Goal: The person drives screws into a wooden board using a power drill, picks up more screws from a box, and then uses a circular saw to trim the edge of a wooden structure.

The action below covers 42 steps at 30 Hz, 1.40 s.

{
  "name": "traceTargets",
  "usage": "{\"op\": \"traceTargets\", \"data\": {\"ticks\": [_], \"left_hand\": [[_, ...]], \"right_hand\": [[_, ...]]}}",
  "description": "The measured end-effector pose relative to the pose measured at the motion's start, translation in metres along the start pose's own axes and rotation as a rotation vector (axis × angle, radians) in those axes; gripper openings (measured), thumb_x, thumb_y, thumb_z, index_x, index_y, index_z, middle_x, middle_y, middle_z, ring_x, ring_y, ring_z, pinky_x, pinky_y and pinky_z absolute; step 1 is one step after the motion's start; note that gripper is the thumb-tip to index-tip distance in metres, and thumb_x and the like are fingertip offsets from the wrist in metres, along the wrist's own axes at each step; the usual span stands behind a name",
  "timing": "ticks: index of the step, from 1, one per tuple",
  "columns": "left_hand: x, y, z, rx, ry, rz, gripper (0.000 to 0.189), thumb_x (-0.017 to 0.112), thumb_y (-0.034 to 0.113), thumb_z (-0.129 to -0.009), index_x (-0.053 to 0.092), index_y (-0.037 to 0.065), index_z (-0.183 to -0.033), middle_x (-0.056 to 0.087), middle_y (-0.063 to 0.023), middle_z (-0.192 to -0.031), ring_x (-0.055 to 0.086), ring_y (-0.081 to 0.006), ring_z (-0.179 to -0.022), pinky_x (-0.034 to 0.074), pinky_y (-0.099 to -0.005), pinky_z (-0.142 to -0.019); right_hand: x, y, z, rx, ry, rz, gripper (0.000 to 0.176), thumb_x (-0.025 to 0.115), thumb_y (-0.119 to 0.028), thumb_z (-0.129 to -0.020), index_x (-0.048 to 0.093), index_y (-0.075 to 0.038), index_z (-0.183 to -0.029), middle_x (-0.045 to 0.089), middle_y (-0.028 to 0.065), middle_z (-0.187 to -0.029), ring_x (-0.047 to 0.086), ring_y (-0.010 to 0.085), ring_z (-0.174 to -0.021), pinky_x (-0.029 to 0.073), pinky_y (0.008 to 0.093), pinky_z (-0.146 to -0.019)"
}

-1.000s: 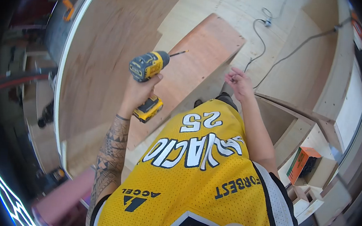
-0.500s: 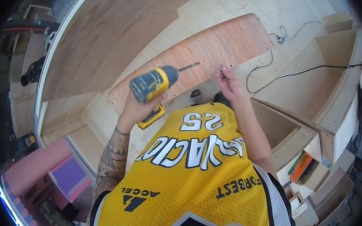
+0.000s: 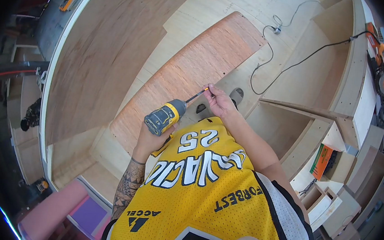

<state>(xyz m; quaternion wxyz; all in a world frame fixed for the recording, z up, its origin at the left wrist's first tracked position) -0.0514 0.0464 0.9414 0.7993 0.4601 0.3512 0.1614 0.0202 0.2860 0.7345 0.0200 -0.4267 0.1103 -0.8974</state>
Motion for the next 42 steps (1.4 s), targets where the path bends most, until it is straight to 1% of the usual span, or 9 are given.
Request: {"op": "traceTargets", "data": {"ticks": [5, 9, 11, 14, 20, 26, 33, 38, 42], "left_hand": [[0.009, 0.009, -0.021, 0.026, -0.025, -0.082, 0.034, 0.086, 0.011, -0.09, 0.073, 0.001, -0.119, 0.078, -0.0094, -0.111, 0.076, -0.0175, -0.1, 0.061, -0.033, -0.086], [0.022, 0.028, -0.04, 0.055, -0.091, -0.188, 0.032, 0.086, 0.012, -0.09, 0.074, 0.0, -0.118, 0.079, -0.0114, -0.111, 0.076, -0.0195, -0.1, 0.06, -0.0341, -0.087], [0.026, 0.038, -0.049, 0.053, -0.069, -0.223, 0.031, 0.085, 0.017, -0.088, 0.077, -0.002, -0.111, 0.081, -0.0189, -0.105, 0.081, -0.0295, -0.1, 0.063, -0.0387, -0.082], [0.029, 0.061, -0.061, 0.015, -0.101, -0.294, 0.031, 0.085, 0.019, -0.089, 0.079, 0.0, -0.112, 0.082, -0.0188, -0.105, 0.081, -0.0297, -0.1, 0.063, -0.038, -0.082], [0.032, 0.095, -0.079, 0.063, -0.15, -0.456, 0.032, 0.084, 0.021, -0.09, 0.078, 0.0, -0.114, 0.081, -0.0191, -0.106, 0.08, -0.03, -0.102, 0.063, -0.0389, -0.085], [0.031, 0.104, -0.092, -0.042, -0.203, -0.506, 0.033, 0.084, 0.021, -0.09, 0.077, 0.002, -0.117, 0.081, -0.0191, -0.107, 0.08, -0.0313, -0.101, 0.062, -0.0406, -0.086], [0.027, 0.107, -0.109, 0.009, -0.188, -0.544, 0.034, 0.084, 0.023, -0.09, 0.076, 0.002, -0.116, 0.08, -0.0191, -0.107, 0.079, -0.0348, -0.101, 0.062, -0.0434, -0.087], [0.03, 0.12, -0.117, -0.028, -0.221, -0.604, 0.035, 0.083, 0.024, -0.091, 0.075, 0.002, -0.117, 0.08, -0.02, -0.107, 0.079, -0.0373, -0.101, 0.063, -0.0447, -0.086], [0.034, 0.134, -0.122, -0.047, -0.273, -0.656, 0.034, 0.082, 0.025, -0.092, 0.076, 0.003, -0.117, 0.08, -0.0212, -0.106, 0.078, -0.0382, -0.1, 0.063, -0.0451, -0.085]], "right_hand": [[0.002, -0.01, -0.002, -0.032, 0.009, -0.017, 0.021, 0.063, -0.014, -0.11, 0.07, 0.005, -0.115, 0.075, 0.0147, -0.11, 0.074, 0.0217, -0.105, 0.065, 0.0337, -0.1], [-0.004, -0.001, -0.011, -0.027, 0.055, -0.085, 0.021, 0.062, -0.018, -0.111, 0.069, 0.002, -0.116, 0.071, 0.0116, -0.106, 0.071, 0.021, -0.102, 0.064, 0.0357, -0.098], [-0.005, 0.002, -0.014, -0.029, 0.077, -0.124, 0.021, 0.061, -0.019, -0.112, 0.068, 0.001, -0.116, 0.07, 0.0104, -0.105, 0.07, 0.0208, -0.101, 0.063, 0.0367, -0.098], [-0.004, -0.001, -0.014, -0.049, 0.09, -0.126, 0.019, 0.061, -0.019, -0.112, 0.067, -0.001, -0.116, 0.068, 0.0087, -0.104, 0.069, 0.0209, -0.099, 0.063, 0.0382, -0.096], [-0.004, -0.009, -0.013, -0.072, 0.09, -0.177, 0.017, 0.061, -0.016, -0.111, 0.067, -0.001, -0.115, 0.068, 0.0102, -0.106, 0.07, 0.0221, -0.099, 0.063, 0.0387, -0.095], [-0.011, -0.005, -0.017, -0.062, 0.067, -0.194, 0.015, 0.064, -0.014, -0.11, 0.066, 0.0, -0.115, 0.069, 0.011, -0.106, 0.071, 0.023, -0.1, 0.064, 0.0389, -0.094], [-0.013, -0.003, -0.021, -0.033, 0.038, -0.251, 0.015, 0.065, -0.014, -0.109, 0.065, 0.0, -0.116, 0.071, 0.0119, -0.107, 0.072, 0.023, -0.1, 0.064, 0.0376, -0.094], [-0.012, 0.0, -0.023, -0.033, 0.03, -0.308, 0.015, 0.065, -0.014, -0.109, 0.065, 0.0, -0.115, 0.071, 0.0112, -0.106, 0.072, 0.0222, -0.1, 0.064, 0.0369, -0.094], [-0.006, -0.001, -0.019, -0.033, 0.055, -0.336, 0.018, 0.063, -0.019, -0.111, 0.066, -0.002, -0.114, 0.07, 0.0099, -0.105, 0.071, 0.0213, -0.1, 0.063, 0.0371, -0.094]]}}
Point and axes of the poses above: each hand's wrist, its own z-axis away from the middle knuckle, its own x-axis out of the palm, y = z × x, the point moved 4 cm from there along -z, towards the middle knuckle
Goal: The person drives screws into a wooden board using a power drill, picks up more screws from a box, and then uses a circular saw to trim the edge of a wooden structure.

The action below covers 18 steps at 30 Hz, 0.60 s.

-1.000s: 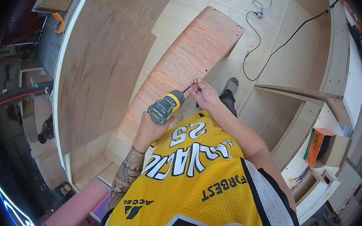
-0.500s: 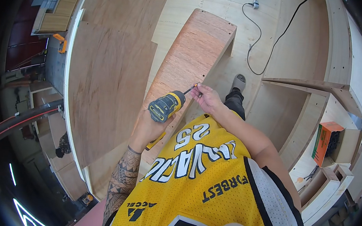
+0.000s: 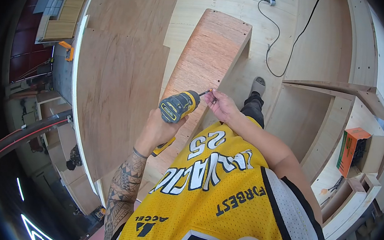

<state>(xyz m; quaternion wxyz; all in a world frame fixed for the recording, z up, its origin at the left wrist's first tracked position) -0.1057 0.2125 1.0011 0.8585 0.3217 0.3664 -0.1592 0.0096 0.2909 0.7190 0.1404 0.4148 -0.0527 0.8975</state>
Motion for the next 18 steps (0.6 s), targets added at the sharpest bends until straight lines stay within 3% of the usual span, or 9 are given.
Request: {"op": "traceTargets", "data": {"ticks": [7, 18], "left_hand": [[-0.002, 0.001, -0.003, 0.049, -0.017, -0.06, 0.032, 0.081, 0.025, -0.093, 0.076, 0.004, -0.117, 0.08, -0.0222, -0.104, 0.078, -0.0388, -0.099, 0.063, -0.045, -0.085], [0.0, 0.006, -0.001, 0.01, 0.001, -0.033, 0.032, 0.081, 0.021, -0.092, 0.075, 0.003, -0.119, 0.08, -0.0209, -0.105, 0.079, -0.0375, -0.101, 0.063, -0.0442, -0.085]], "right_hand": [[0.048, 0.005, 0.027, 0.11, -0.142, -0.038, 0.025, 0.058, -0.029, -0.114, 0.067, -0.005, -0.113, 0.064, 0.0044, -0.096, 0.065, 0.016, -0.087, 0.061, 0.0323, -0.088], [0.046, 0.014, 0.028, 0.118, -0.221, -0.109, 0.025, 0.052, -0.027, -0.116, 0.063, -0.005, -0.116, 0.064, 0.0028, -0.095, 0.062, 0.0121, -0.086, 0.057, 0.0283, -0.083]]}}
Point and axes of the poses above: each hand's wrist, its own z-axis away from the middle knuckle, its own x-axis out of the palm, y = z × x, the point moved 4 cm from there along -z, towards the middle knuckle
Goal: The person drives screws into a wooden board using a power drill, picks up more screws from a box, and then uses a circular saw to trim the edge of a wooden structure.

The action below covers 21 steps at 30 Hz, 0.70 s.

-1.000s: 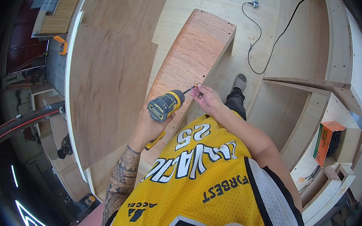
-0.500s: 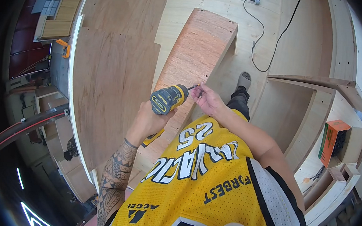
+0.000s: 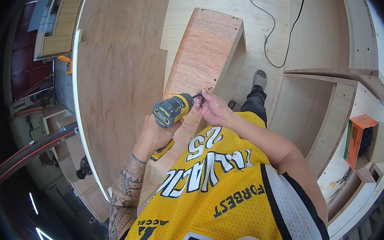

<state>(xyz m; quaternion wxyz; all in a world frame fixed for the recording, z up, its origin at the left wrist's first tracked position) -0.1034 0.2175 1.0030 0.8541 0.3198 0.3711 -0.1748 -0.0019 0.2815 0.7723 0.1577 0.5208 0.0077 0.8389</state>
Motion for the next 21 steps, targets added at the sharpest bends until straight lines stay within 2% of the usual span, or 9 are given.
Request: {"op": "traceTargets", "data": {"ticks": [12, 14, 17, 21], "left_hand": [[0.002, 0.004, 0.0, 0.001, 0.009, -0.03, 0.033, 0.081, 0.019, -0.093, 0.074, 0.003, -0.12, 0.08, -0.0194, -0.105, 0.08, -0.0341, -0.1, 0.062, -0.0416, -0.085], [0.004, 0.004, 0.0, -0.087, -0.025, -0.007, 0.033, 0.082, 0.019, -0.093, 0.075, 0.003, -0.12, 0.08, -0.0186, -0.104, 0.08, -0.0332, -0.099, 0.062, -0.041, -0.085], [0.006, 0.0, -0.001, -0.028, 0.01, -0.011, 0.032, 0.082, 0.02, -0.093, 0.075, 0.003, -0.119, 0.08, -0.0185, -0.104, 0.08, -0.0321, -0.098, 0.062, -0.041, -0.083], [0.008, 0.0, -0.003, -0.082, -0.022, 0.009, 0.032, 0.082, 0.02, -0.093, 0.075, 0.003, -0.119, 0.08, -0.0183, -0.104, 0.08, -0.0321, -0.097, 0.062, -0.0414, -0.083]], "right_hand": [[-0.002, 0.001, 0.003, -0.011, -0.021, 0.02, 0.023, 0.05, -0.024, -0.117, 0.064, -0.006, -0.118, 0.065, 0.0032, -0.098, 0.059, 0.0101, -0.083, 0.056, 0.0273, -0.081], [-0.003, -0.001, 0.006, -0.012, -0.001, 0.026, 0.023, 0.05, -0.024, -0.117, 0.064, -0.005, -0.119, 0.065, 0.0033, -0.098, 0.059, 0.0098, -0.082, 0.055, 0.0272, -0.081], [-0.002, 0.002, 0.005, 0.004, -0.028, 0.013, 0.024, 0.047, -0.024, -0.118, 0.062, -0.007, -0.119, 0.066, 0.0048, -0.101, 0.057, 0.01, -0.081, 0.055, 0.0282, -0.079], [-0.004, -0.001, 0.009, -0.013, -0.014, 0.03, 0.023, 0.048, -0.023, -0.117, 0.063, -0.006, -0.12, 0.067, 0.0043, -0.102, 0.057, 0.0096, -0.081, 0.054, 0.0271, -0.077]]}}
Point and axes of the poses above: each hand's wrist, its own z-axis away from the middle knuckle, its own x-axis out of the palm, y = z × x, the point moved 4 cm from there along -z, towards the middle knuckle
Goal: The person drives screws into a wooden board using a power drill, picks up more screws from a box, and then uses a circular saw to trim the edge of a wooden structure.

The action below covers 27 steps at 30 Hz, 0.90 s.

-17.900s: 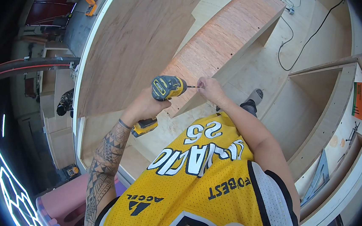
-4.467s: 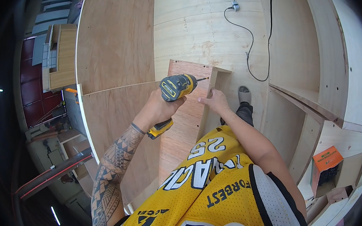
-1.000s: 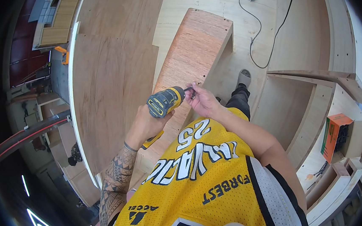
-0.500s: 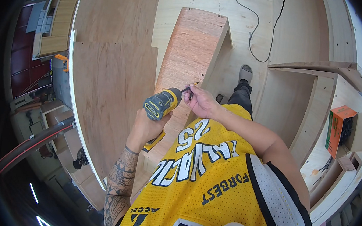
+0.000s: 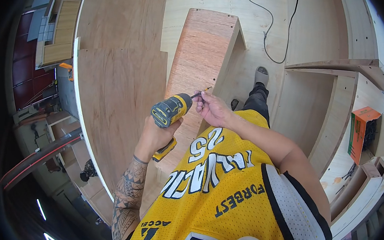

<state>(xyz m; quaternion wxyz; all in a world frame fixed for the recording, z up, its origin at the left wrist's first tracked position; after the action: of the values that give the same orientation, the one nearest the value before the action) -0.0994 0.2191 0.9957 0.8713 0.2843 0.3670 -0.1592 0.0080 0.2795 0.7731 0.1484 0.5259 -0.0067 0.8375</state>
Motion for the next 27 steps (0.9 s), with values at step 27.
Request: {"op": "traceTargets", "data": {"ticks": [27], "left_hand": [[0.018, 0.015, -0.015, 0.099, -0.076, -0.149, 0.027, 0.079, 0.018, -0.094, 0.074, 0.002, -0.116, 0.078, -0.0168, -0.102, 0.078, -0.0283, -0.091, 0.062, -0.0394, -0.081]], "right_hand": [[-0.032, -0.149, -0.042, -0.485, 0.651, 1.484, 0.058, 0.087, -0.054, -0.085, 0.066, -0.001, -0.097, 0.071, 0.0189, -0.094, 0.071, 0.0305, -0.089, 0.056, 0.0433, -0.079]]}}
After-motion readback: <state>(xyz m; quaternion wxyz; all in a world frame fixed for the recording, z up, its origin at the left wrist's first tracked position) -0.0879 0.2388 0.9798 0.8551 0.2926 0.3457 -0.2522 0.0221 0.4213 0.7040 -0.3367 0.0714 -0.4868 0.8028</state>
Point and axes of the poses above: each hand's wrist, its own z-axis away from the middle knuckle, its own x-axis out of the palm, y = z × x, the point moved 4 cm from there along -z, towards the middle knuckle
